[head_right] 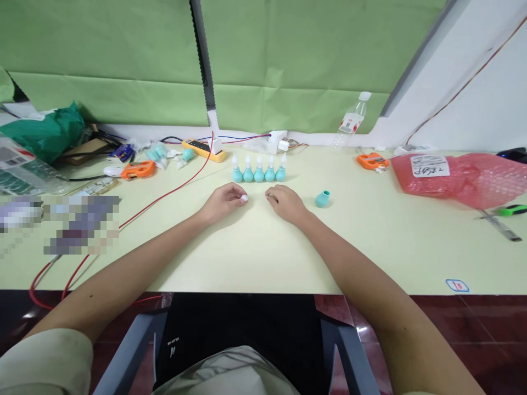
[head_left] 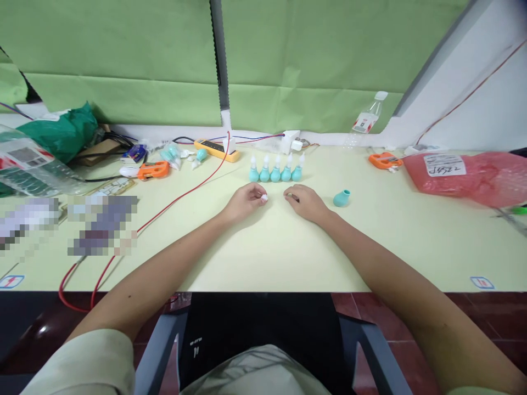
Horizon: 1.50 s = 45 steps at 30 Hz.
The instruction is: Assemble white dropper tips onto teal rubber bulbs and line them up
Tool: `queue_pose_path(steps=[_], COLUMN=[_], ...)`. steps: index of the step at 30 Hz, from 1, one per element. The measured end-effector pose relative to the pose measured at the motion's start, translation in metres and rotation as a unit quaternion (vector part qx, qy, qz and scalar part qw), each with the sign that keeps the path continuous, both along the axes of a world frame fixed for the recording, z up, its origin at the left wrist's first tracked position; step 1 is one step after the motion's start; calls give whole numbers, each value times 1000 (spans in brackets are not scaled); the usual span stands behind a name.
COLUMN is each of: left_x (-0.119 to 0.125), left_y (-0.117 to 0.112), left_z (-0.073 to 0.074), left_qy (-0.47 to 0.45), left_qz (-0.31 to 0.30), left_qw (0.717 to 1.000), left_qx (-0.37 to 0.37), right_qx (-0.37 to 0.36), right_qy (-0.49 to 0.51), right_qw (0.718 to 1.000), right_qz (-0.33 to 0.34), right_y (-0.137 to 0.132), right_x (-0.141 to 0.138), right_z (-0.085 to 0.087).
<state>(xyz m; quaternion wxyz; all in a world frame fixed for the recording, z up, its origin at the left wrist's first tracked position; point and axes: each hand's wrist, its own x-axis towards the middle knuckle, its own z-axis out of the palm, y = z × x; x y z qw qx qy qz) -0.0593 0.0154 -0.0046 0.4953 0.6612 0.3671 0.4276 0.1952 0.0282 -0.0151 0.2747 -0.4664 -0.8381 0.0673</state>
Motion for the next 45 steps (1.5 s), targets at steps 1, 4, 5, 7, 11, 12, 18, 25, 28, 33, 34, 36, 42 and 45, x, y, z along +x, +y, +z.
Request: queue_pose_path(steps=[1, 4, 5, 7, 11, 12, 18, 25, 28, 33, 34, 36, 42, 45], left_x=[0, 0, 1, 3, 9, 10, 10, 10, 11, 11, 11, 11, 11, 10], left_y=[-1, -3, -4, -7, -14, -16, -14, -16, -17, -17, -17, -17, -17, -17], left_z=[1, 3, 4, 5, 6, 5, 2, 3, 3, 3, 3, 4, 5, 5], left_qy=[-7, -31, -39, -56, -94, -103, -141, -120, -115, -107, -107, -108, -109, -106], left_qz=[-3, -10, -15, -26, -74, -89, -130, -131, -126, -122, -122, -125, -131, -133], left_qw=[1000, 999, 998, 997, 990, 988, 975, 980, 982, 983, 983, 982, 981, 981], left_qx=[-12, -39, -44, -51, -71, -77, -109, -91, -85, -86, -87, -88, -90, -89], right_qx=[0, -8, -12, -18, -28, -30, -66, -69, -52, -38, -33, -21, 32, 51], right_qy=[1, 38, 71, 160, 267, 272, 266, 238, 217, 202, 200, 193, 162, 147], right_qw=[1000, 999, 997, 987, 963, 961, 959, 966, 971, 974, 975, 976, 979, 980], right_qz=[3, 6, 8, 11, 32, 39, 73, 80, 86, 92, 94, 97, 117, 121], right_y=[0, -5, -8, -18, -41, -46, -55, -55, -56, -58, -58, -59, -58, -58], right_x=[-1, -5, -7, -13, -24, -27, -32, -29, -27, -28, -28, -29, -27, -27], right_z=[0, 4, 7, 12, 25, 27, 28, 30, 31, 32, 32, 33, 34, 35])
